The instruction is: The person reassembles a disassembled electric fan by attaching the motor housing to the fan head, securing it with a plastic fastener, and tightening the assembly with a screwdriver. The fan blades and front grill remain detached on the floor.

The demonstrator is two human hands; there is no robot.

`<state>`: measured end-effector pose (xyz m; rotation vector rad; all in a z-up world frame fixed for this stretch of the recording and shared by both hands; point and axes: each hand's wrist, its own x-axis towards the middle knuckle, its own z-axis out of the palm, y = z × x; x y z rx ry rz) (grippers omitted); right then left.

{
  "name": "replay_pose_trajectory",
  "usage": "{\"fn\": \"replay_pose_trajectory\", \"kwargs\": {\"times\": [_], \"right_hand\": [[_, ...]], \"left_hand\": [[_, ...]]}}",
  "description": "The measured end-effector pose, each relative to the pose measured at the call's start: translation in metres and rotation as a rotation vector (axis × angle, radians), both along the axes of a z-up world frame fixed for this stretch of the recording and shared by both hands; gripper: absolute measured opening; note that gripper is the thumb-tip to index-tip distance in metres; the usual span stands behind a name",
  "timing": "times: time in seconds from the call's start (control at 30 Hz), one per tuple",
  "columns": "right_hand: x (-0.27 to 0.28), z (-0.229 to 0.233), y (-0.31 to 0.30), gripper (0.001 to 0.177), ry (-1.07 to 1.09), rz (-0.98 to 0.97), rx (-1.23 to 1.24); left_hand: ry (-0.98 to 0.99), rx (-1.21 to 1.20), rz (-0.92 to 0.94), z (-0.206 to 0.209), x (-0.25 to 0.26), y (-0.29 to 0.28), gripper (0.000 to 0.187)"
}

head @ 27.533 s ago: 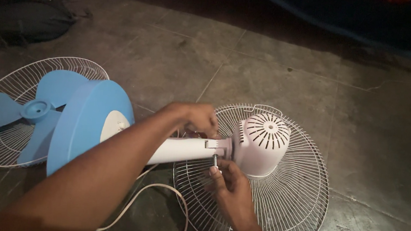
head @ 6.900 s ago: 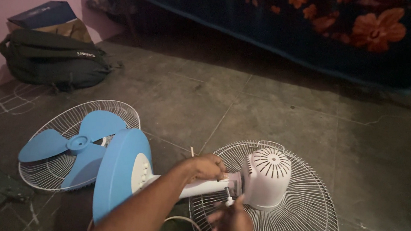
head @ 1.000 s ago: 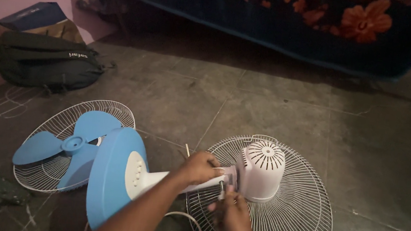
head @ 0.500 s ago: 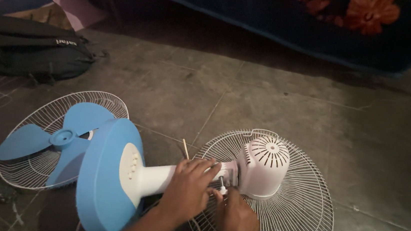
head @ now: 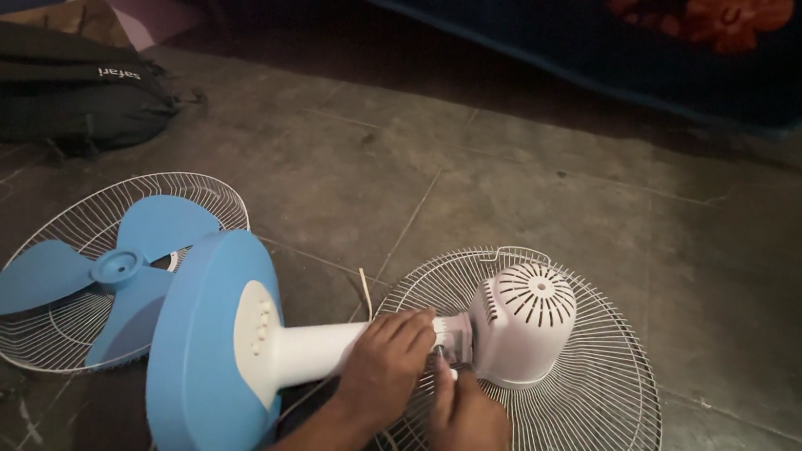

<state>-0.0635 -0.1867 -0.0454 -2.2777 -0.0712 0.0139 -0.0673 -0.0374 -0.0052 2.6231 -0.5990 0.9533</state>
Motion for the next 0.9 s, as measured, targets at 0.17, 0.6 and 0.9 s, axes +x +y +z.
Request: {"fn": "replay_pose_trajectory", "kwargs": {"times": [0.17,0.6,0.9], "right_hand": [[0.009,-0.003,-0.011,0.060,0.852,-0.007,1.119],[-0.008,0.018,-0.014,0.053,0.035,0.040,0.123],[-0.021,0.028,-0.015,0.038,-0.204,0.156,-0.041]], "left_hand": [[0.024,-0.040,-0.006,0.000,0.000,0.001,0.036],[0.076,-0.075,-0.011,0.007,-0.008,-0.003,0.032],[0.068,-0.071,0.014,0.003,-0.005,-0.003,0.031]]}}
